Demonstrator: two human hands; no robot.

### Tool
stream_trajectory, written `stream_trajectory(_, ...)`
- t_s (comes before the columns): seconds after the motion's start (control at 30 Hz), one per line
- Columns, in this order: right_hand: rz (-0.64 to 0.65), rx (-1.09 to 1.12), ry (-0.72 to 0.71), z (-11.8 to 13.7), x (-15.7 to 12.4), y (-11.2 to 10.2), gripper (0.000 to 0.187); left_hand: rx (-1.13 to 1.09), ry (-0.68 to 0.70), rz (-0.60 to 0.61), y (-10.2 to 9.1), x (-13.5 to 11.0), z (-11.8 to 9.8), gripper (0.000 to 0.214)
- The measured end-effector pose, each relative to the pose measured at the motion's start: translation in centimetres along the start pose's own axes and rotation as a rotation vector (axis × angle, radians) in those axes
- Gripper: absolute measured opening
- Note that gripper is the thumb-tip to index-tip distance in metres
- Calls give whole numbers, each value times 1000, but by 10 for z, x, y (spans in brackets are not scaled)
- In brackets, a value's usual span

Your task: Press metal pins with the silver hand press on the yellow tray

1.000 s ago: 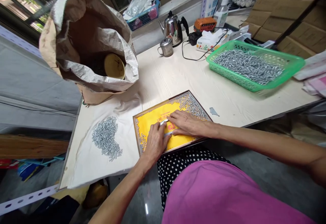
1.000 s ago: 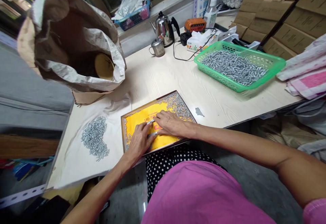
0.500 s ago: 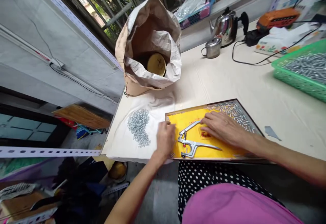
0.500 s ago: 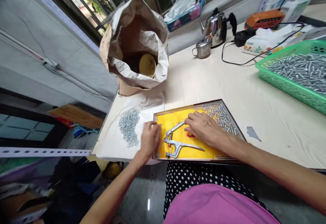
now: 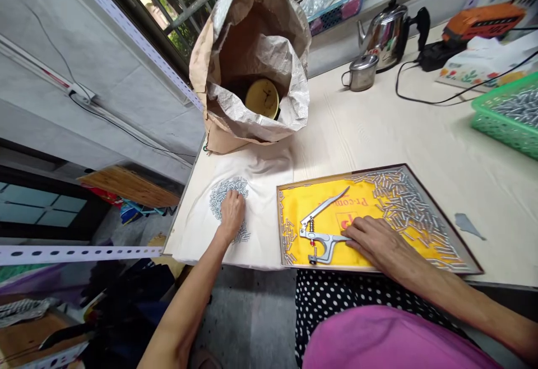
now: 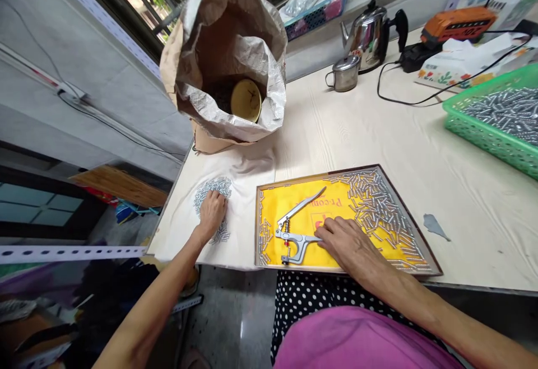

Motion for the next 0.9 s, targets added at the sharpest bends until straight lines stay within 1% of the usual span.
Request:
stream_trajectory(0.13, -8, -5, -31, 1, 4, -5, 6, -228, -116, -96, -13, 3, 5, 27)
stream_trajectory(0.2, 11, 5, -44, 3, 6, -9, 8, -410, -189, -145, -21, 0, 1, 21)
stream_trajectory(0.23, 24, 17, -50, 3, 6, -10, 10, -523, -223, -156, -24, -4, -4, 18)
stream_trajectory(0.3, 46, 46, -62, 4, 6, -15, 14, -796, -287, -125, -28, -16, -23, 14)
stream_trajectory(0.33, 50, 57, -68, 4, 6, -18, 16, -941, -315, -79, -28, -23, -37, 16)
stream_trajectory(0.4, 38, 63, -72, 3, 6, -24, 18, -1208, -343, 66, -27, -41, -71, 23)
stream_trajectory(0.5, 10, 33, -56, 0, 7, -31, 19, -1440, -403, 255, -23, -66, -121, 33)
stream_trajectory(0.57, -5, 1, -33, -4, 7, -34, 19, -1510, -440, 342, -20, -75, -145, 37)
stream_trajectory(0.6, -11, -15, -26, -6, 7, -35, 18, -1528, -438, 375, -18, -76, -154, 38)
stream_trajectory(0.67, -24, -54, -16, -11, 5, -40, 18, -1545, -384, 428, -15, -74, -168, 39)
stream_trajectory(0.77, -21, -103, -9, -19, 0, -51, 19, -1550, -293, 461, -11, -66, -178, 38)
stream_trajectory(0.83, -13, -108, 4, -26, -6, -60, 21, -1536, -284, 467, -8, -63, -179, 35)
stream_trajectory(0.9, -14, -107, 21, -34, -13, -70, 21, -1492, -295, 511, -5, -63, -179, 29)
Point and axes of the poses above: each hand's wrist, its own x-axis towards the middle knuckle, its own y-axis out of the palm, z = x × y, the point moved 3 cm from there along x, towards the middle knuckle, and after that the axes turned 15 degrees about -x, right-handed, at the moved point
